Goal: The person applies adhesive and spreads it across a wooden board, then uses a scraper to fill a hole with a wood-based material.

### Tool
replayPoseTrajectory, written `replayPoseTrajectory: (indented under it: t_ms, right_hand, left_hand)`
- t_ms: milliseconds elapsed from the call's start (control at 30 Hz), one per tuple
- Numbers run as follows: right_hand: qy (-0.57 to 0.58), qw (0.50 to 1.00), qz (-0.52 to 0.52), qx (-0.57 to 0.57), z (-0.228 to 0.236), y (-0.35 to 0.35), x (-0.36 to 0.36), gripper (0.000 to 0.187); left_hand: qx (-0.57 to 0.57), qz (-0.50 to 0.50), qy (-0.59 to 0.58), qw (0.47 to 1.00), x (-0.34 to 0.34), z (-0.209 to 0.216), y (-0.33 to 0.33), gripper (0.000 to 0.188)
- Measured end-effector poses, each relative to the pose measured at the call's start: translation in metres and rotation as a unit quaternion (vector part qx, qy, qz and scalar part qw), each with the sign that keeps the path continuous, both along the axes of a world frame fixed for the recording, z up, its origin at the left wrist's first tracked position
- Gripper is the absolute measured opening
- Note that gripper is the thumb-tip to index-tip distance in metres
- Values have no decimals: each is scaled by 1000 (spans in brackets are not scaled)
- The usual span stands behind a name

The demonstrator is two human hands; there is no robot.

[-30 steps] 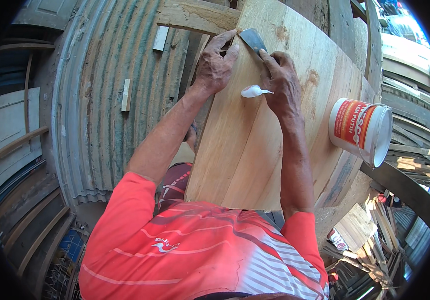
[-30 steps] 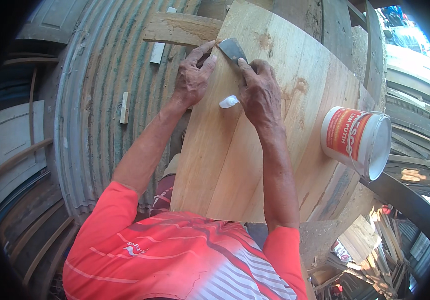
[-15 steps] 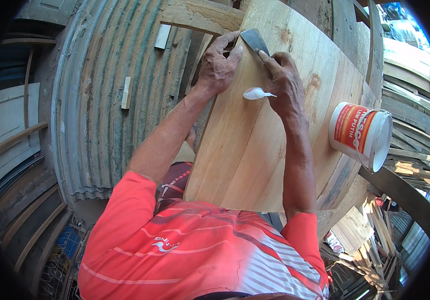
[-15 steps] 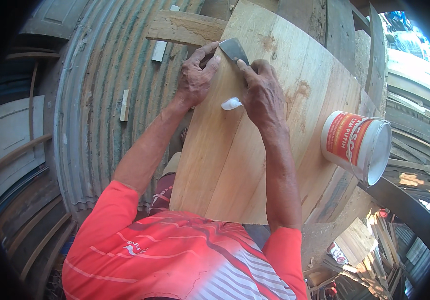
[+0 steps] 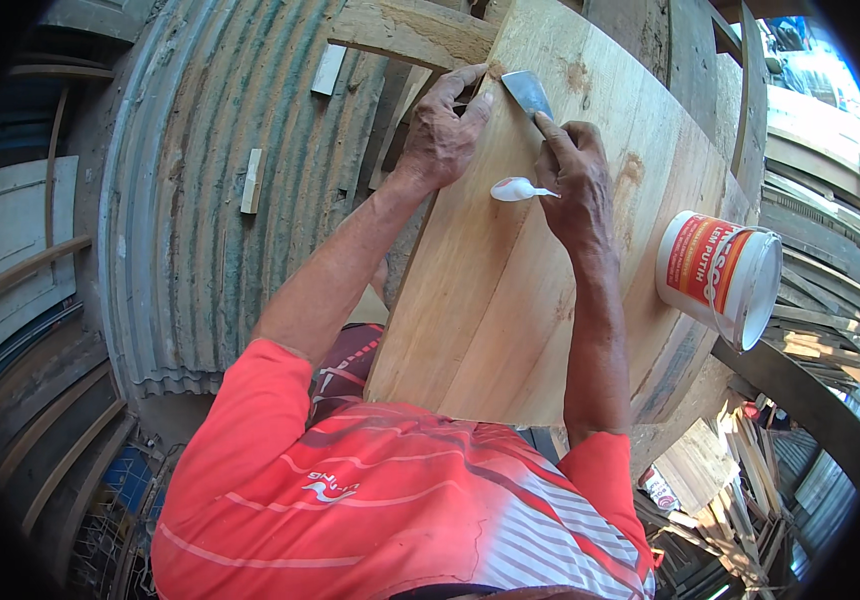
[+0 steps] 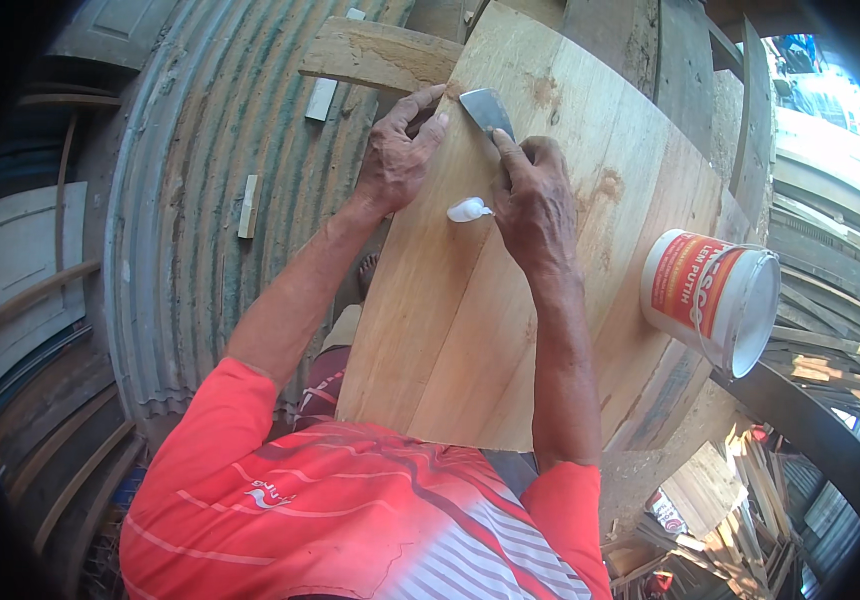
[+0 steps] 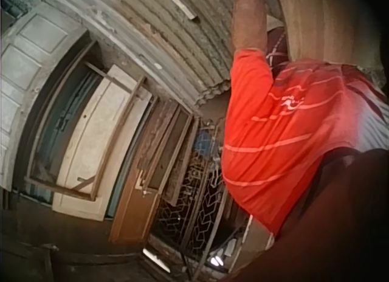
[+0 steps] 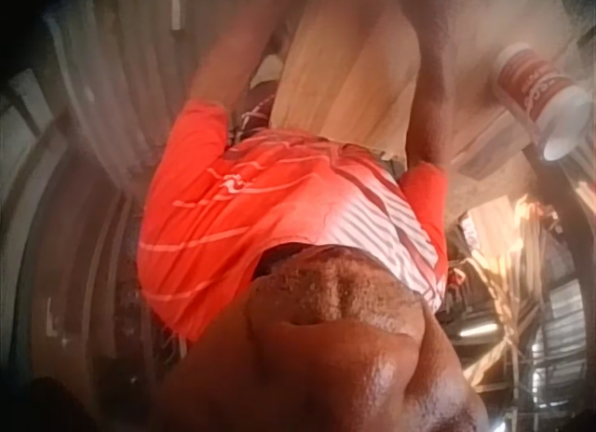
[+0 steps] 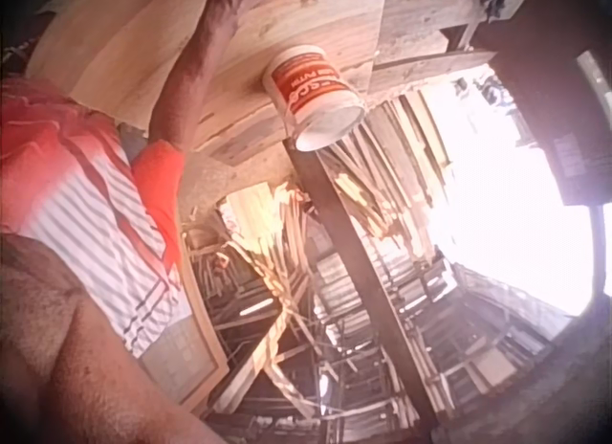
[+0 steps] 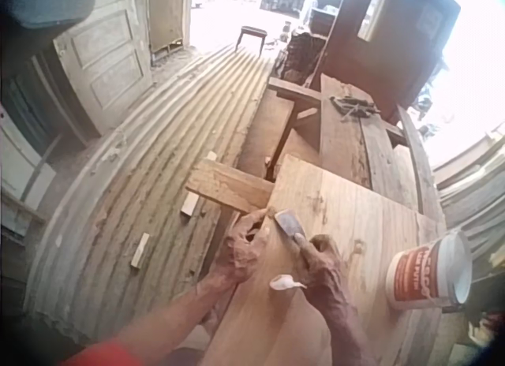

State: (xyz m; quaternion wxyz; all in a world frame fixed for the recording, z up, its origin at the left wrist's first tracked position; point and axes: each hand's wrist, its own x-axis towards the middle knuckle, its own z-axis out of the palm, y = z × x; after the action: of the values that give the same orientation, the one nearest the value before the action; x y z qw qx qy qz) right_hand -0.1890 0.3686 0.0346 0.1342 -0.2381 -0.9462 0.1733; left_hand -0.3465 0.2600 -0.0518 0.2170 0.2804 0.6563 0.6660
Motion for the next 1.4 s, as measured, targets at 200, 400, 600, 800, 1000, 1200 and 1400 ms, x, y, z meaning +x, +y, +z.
replayPoseTrajectory:
  t_ms: [200, 400, 600, 800, 1000, 1200, 1400]
  right_hand:
    - [-14, 1000, -1, 3, 3, 1, -6, 44]
    - [-15, 997, 31, 71, 9, 10, -15, 45]
    - [2, 998, 27, 49, 18, 19, -16, 43]
    - [-5, 996, 45, 82, 20, 28, -14, 41]
    - [22, 999, 22, 34, 16, 42, -14, 35]
    - [39, 998, 56, 3, 19, 55, -22, 31]
    - [23, 985, 89, 144, 12, 65, -25, 24]
  left_hand:
    - [8, -3, -9, 1000, -1, 0, 0, 42]
    - [3, -8, -21, 1000, 0, 4, 0, 42]
    - [-3, -8, 1, 1000, -1, 2, -1, 42]
    - [-5, -9, -7, 1000, 0, 1, 1, 42]
    - [1, -6, -16, 1000, 0, -2, 1, 41]
    - [5, -5, -17, 1000, -1, -2, 1, 42]
    - [-10, -3, -21, 1000, 1, 2, 0, 41]
